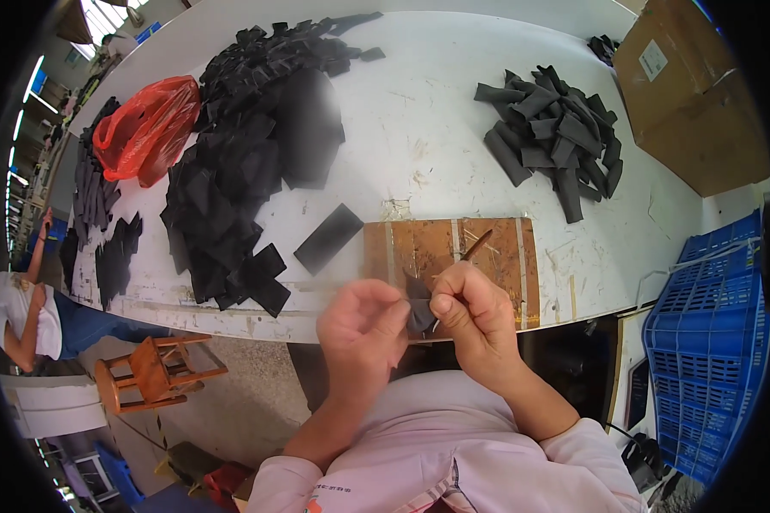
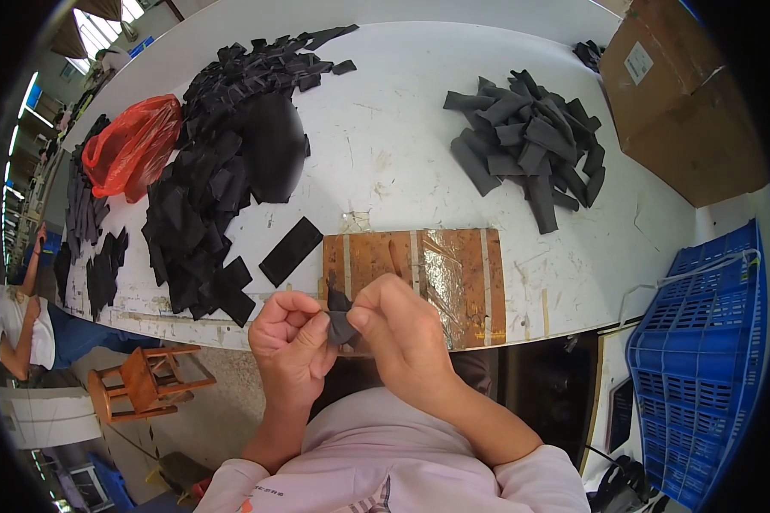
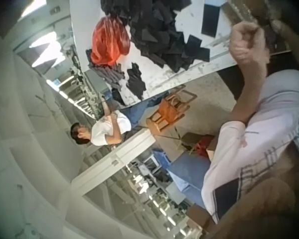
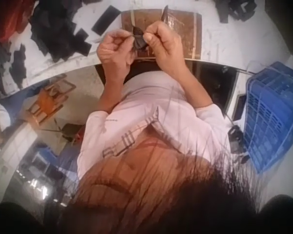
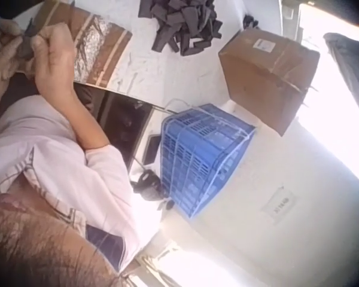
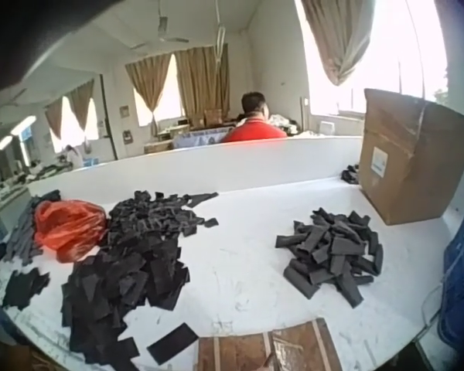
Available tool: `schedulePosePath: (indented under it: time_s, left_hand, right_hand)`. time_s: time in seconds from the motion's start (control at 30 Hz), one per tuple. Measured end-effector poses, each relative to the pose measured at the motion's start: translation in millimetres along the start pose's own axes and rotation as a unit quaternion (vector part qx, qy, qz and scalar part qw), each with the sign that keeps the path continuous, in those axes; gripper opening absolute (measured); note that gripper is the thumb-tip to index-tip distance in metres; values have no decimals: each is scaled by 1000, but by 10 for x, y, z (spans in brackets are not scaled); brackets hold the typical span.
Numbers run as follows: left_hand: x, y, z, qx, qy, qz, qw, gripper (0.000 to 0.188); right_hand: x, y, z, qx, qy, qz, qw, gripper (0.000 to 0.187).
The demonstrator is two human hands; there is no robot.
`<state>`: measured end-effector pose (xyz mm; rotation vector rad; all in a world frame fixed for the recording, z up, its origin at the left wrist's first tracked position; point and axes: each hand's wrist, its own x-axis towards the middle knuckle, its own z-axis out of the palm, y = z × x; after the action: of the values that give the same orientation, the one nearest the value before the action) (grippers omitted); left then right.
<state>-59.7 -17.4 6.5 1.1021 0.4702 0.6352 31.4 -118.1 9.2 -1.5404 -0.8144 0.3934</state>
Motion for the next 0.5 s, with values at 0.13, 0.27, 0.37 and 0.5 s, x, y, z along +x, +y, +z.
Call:
schedulePosePath:
  time_s: [0.13, 0.27, 0.37, 0.5]
  left_hand:
    - [77, 162, 22, -294, -218, -198, 910, 19]
    - [290, 374, 273, -409, -417, -201, 786, 30]
    - [498, 403, 398, -493, -309, -296, 757, 34]
    - [657, 73, 260, -492, -250, -310, 775, 35]
  right_hand:
    - [-7, -138, -142, 210, -32, 146, 966, 10]
    - [87, -564, -358, 111, -65, -49, 990, 16]
    - [367, -625, -495, 123, -7, 34, 992, 20]
    - [503, -244, -588, 263, -78, 211, 938, 24]
